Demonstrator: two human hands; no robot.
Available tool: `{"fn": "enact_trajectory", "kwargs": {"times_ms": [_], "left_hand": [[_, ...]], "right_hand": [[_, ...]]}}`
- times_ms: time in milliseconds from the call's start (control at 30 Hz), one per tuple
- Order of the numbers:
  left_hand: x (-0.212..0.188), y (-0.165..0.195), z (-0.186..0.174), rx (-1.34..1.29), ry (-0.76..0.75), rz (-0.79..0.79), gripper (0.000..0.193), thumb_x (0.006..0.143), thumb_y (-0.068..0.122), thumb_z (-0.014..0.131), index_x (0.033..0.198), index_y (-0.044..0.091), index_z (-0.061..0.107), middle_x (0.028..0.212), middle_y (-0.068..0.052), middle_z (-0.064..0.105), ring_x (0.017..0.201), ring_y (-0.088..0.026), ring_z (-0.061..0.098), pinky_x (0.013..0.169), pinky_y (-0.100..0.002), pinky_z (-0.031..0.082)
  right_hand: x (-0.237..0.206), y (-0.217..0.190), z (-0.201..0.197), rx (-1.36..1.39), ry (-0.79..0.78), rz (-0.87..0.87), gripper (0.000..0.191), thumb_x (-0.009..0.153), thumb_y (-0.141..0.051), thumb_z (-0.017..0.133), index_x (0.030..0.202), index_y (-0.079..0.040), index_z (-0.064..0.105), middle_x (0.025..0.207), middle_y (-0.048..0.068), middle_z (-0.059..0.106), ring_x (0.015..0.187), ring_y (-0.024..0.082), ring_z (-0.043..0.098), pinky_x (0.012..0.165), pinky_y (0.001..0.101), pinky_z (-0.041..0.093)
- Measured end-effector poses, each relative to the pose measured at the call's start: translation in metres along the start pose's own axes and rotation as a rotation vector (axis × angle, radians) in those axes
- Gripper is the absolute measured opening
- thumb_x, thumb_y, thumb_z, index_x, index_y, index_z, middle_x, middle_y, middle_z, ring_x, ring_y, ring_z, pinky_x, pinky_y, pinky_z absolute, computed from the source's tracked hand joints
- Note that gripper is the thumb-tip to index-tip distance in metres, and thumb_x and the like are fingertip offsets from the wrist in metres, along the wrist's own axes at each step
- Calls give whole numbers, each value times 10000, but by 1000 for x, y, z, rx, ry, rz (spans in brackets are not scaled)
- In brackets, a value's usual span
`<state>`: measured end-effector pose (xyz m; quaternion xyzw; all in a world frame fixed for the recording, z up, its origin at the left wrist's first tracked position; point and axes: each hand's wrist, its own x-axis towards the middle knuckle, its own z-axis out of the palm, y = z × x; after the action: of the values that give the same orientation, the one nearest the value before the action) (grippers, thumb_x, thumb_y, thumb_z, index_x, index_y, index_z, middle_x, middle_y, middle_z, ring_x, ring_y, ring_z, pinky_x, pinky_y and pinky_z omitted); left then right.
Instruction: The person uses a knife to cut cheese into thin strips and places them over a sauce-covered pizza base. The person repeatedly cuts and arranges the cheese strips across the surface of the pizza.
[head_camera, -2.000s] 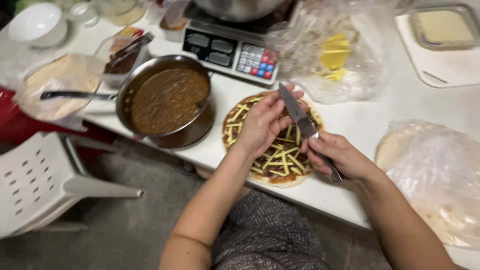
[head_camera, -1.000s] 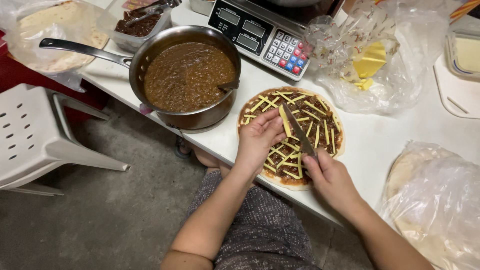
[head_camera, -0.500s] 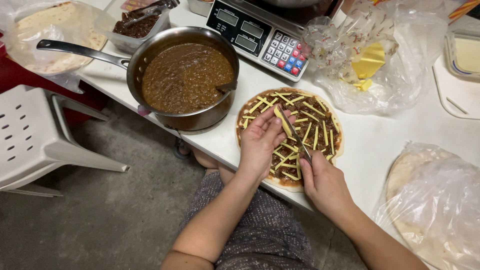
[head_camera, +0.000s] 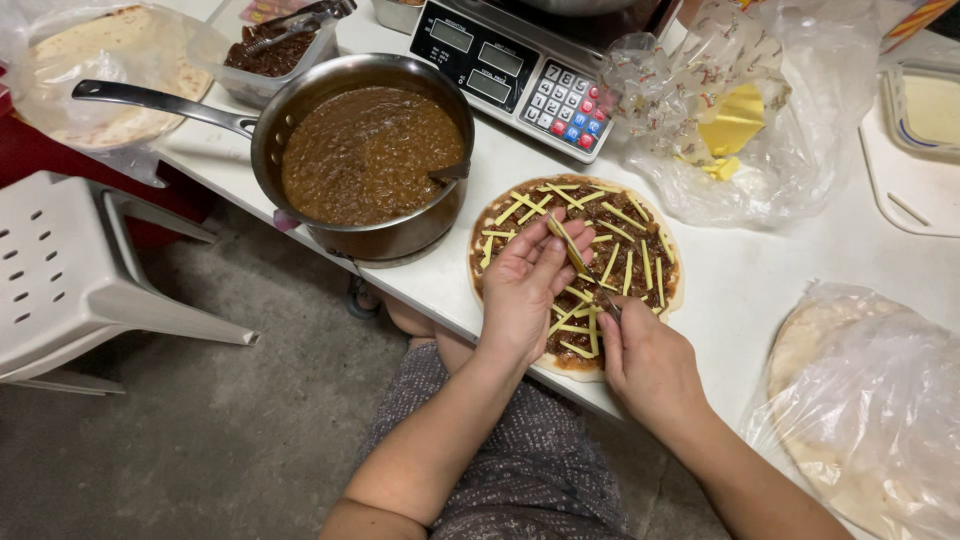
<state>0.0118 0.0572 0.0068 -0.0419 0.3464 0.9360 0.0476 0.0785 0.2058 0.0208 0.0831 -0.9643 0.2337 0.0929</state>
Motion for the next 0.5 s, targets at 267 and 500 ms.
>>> {"fn": "enact_trajectory", "kwargs": {"times_ms": [267,500], "left_hand": [[0,-3,-3,-16,-9,7,347,1046,1,525,1382,-81,523,1251,-198,653,1180,-290,675,1017,-374,586],[1,-7,-5,-53,-19,8,326,1049,8,529,1364,-79,535,1233,-199,657,1169,-295,678,1018,-388,590]], "right_hand": [[1,0,3,-64,17,-23,196,996,-199,596,1051,-11,607,840,204,696,678,390,683,618,482,545],[5,2,6,-122,50,-47,179,982,-183,624,1011,-10,589,839,190,685,669,384,673,599,481,539]]}}
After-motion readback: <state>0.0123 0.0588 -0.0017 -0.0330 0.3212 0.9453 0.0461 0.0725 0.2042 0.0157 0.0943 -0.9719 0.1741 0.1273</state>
